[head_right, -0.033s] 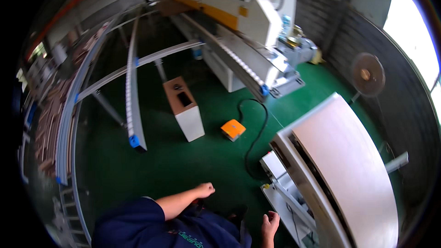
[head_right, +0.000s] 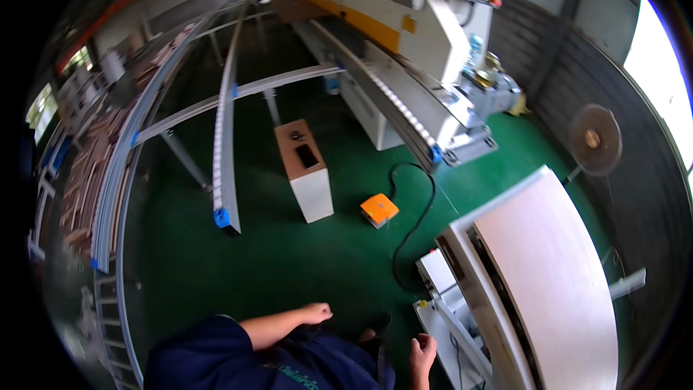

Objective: The person removes wooden boards one at a time from a woodworking machine and stacks them onto a table by hand.

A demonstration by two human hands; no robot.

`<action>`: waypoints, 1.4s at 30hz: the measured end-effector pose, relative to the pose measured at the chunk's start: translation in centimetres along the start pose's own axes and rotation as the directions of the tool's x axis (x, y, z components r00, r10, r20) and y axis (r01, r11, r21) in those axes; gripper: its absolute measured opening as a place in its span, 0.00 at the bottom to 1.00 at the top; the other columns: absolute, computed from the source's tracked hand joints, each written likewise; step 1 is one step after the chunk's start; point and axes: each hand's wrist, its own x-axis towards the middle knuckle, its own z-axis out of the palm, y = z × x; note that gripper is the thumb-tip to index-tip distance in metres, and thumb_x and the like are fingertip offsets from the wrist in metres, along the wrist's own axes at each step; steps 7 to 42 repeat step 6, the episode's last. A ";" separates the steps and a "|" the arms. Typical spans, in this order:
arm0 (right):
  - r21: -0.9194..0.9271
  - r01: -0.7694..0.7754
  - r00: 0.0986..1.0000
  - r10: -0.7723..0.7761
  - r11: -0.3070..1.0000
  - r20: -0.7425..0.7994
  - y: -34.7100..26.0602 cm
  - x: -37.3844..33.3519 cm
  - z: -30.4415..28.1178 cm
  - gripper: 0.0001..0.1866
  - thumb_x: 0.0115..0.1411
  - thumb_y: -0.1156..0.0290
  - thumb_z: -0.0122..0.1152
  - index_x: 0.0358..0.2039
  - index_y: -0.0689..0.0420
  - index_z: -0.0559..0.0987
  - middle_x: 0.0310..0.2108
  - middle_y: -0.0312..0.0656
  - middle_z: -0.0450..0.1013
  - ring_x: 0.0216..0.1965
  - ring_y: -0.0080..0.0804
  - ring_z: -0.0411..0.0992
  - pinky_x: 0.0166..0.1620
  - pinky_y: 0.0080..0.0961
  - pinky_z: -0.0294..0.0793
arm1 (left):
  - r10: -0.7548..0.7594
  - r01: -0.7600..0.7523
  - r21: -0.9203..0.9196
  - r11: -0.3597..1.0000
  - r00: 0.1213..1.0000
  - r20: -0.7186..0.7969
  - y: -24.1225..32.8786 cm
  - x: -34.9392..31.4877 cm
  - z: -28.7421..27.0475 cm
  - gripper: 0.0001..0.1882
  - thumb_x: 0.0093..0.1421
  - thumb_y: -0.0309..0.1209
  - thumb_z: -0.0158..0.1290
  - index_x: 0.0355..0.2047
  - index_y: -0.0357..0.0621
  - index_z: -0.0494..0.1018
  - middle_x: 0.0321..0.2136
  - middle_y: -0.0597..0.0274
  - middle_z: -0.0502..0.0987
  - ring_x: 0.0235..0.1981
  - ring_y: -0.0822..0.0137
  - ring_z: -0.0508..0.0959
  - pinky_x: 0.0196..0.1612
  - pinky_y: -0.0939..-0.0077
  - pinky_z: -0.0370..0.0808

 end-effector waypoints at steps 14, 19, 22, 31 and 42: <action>0.044 0.117 0.908 -0.124 0.992 0.400 -4.9 5.9 7.2 0.11 0.54 0.72 0.61 0.36 0.63 0.77 0.32 0.46 0.76 0.34 0.33 0.75 0.41 0.27 0.74 | -0.403 0.392 0.145 0.909 0.914 0.054 -18.1 -6.2 4.0 0.28 0.55 0.52 0.51 0.50 0.47 0.75 0.46 0.42 0.76 0.49 0.51 0.76 0.49 0.57 0.72; 0.044 0.117 0.908 -0.124 0.992 0.400 -4.9 5.9 7.2 0.11 0.54 0.72 0.61 0.36 0.63 0.77 0.32 0.46 0.76 0.34 0.33 0.75 0.41 0.27 0.74 | -0.403 0.392 0.145 0.909 0.914 0.054 -18.1 -6.2 4.0 0.28 0.55 0.52 0.51 0.50 0.47 0.75 0.46 0.42 0.76 0.49 0.51 0.76 0.49 0.57 0.72; 0.044 0.117 0.908 -0.124 0.992 0.400 -4.9 5.9 7.2 0.11 0.54 0.72 0.61 0.36 0.63 0.77 0.32 0.46 0.76 0.34 0.33 0.75 0.41 0.27 0.74 | -0.403 0.392 0.145 0.909 0.914 0.054 -18.1 -6.2 4.0 0.28 0.55 0.52 0.51 0.50 0.47 0.75 0.46 0.42 0.76 0.49 0.51 0.76 0.49 0.57 0.72; 0.044 0.117 0.908 -0.124 0.992 0.400 -4.9 5.9 7.2 0.11 0.54 0.72 0.61 0.36 0.63 0.77 0.32 0.46 0.76 0.34 0.33 0.75 0.41 0.27 0.74 | -0.403 0.392 0.145 0.909 0.914 0.054 -18.1 -6.2 4.0 0.28 0.55 0.52 0.51 0.50 0.47 0.75 0.46 0.42 0.76 0.49 0.51 0.76 0.49 0.57 0.72; 0.044 0.117 0.908 -0.124 0.992 0.400 -4.9 5.9 7.2 0.11 0.54 0.72 0.61 0.36 0.63 0.77 0.32 0.46 0.76 0.34 0.33 0.75 0.41 0.27 0.74 | -0.403 0.392 0.145 0.909 0.914 0.054 -18.1 -6.2 4.0 0.28 0.55 0.52 0.51 0.50 0.47 0.75 0.46 0.42 0.76 0.49 0.51 0.76 0.49 0.57 0.72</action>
